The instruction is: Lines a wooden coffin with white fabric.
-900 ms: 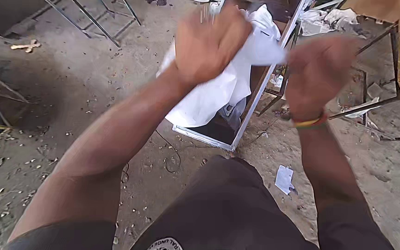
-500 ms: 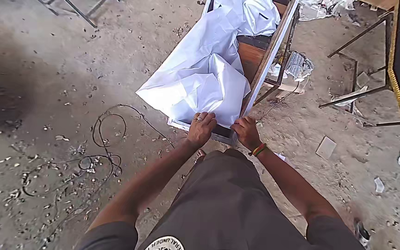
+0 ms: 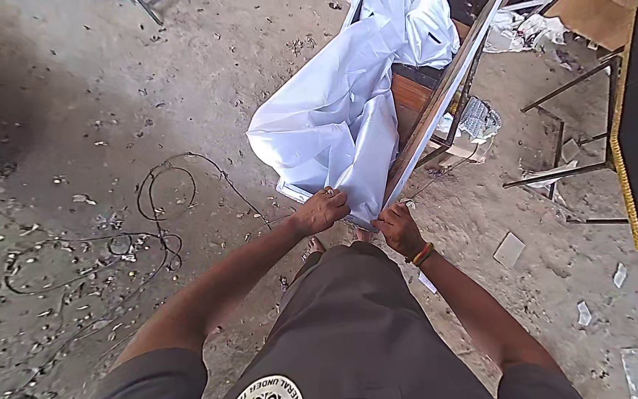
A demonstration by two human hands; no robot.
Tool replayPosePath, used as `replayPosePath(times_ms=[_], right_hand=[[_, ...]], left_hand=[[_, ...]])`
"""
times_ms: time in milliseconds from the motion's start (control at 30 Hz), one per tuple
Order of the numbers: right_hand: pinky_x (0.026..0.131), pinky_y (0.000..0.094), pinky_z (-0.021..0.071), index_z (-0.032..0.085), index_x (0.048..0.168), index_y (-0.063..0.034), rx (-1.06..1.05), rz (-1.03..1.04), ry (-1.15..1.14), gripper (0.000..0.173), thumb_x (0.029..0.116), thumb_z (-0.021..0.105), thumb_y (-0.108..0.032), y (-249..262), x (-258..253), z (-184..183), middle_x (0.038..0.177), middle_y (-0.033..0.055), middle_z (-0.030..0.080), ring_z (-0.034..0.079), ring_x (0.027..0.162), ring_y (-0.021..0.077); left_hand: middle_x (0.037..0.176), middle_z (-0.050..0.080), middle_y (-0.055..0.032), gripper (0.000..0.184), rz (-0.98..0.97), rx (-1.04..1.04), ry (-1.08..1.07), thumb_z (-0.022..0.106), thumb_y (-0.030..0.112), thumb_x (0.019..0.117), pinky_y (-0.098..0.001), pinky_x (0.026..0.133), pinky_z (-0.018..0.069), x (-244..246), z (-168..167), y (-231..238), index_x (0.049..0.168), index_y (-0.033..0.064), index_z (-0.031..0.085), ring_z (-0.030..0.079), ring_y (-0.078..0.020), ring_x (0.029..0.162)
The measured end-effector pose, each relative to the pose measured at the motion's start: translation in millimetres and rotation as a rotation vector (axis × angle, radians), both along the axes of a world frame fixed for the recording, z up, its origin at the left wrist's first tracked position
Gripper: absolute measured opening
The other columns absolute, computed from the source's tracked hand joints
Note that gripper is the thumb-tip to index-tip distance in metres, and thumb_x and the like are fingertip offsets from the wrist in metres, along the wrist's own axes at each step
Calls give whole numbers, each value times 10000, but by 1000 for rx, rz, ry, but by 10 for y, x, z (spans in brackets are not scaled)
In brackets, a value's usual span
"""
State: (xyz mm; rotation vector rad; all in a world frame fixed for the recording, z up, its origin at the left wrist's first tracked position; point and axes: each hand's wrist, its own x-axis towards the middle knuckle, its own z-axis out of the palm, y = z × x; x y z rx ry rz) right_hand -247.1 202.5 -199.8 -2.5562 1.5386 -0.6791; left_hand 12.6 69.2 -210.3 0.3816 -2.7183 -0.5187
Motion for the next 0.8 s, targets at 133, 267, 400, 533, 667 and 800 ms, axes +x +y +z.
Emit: replayPosePath(times_ms=[133, 267, 400, 533, 667, 800], right_hand=[[894, 467, 482, 768, 983, -174, -2, -8, 28, 240, 993, 533, -128, 59, 20, 15, 858, 57, 664, 634, 888, 260], [896, 466, 481, 769, 983, -170, -34, -21, 52, 239, 1005, 532, -154, 92, 27, 16, 850, 62, 665, 635, 881, 263], [879, 453, 504, 766, 1027, -150, -38, 2, 68, 227, 1007, 541, -128, 111, 46, -15, 897, 73, 684, 649, 914, 269], [879, 444, 508, 767, 1014, -141, -40, 23, 75, 213, 1001, 556, -113, 102, 44, 5, 884, 70, 685, 650, 907, 264], [885, 438, 519, 775, 1002, -145, -3, 57, 70, 230, 1019, 546, -150, 59, 9, 80, 904, 60, 714, 667, 921, 255], [857, 427, 542, 772, 981, -137, 78, 108, 77, 251, 1015, 523, -139, -10, 8, 140, 931, 57, 727, 678, 934, 257]], left_hand=[[855, 599, -151, 196, -50, -19, 14, 487, 78, 1033, -490, 781, 530, -10, 14, 11, 940, 53, 658, 636, -341, 844], [847, 589, -144, 186, -63, -63, 74, 483, 58, 1029, -479, 769, 525, -11, -22, 34, 973, 49, 660, 625, -333, 822], [798, 558, -119, 232, -60, -111, 153, 497, 84, 1044, -457, 762, 505, 60, -130, 78, 1120, 121, 713, 598, -310, 764], [810, 555, -109, 326, -129, -120, 125, 482, 87, 1050, -473, 789, 505, 63, -133, 53, 1257, 201, 707, 601, -310, 786], [847, 582, -141, 350, -219, -57, 30, 481, 33, 1021, -513, 765, 512, 19, 4, -28, 1236, 183, 713, 620, -348, 809], [915, 606, -176, 377, -220, 69, -110, 514, 0, 988, -551, 790, 517, -22, 123, -71, 1222, 202, 730, 630, -382, 882]])
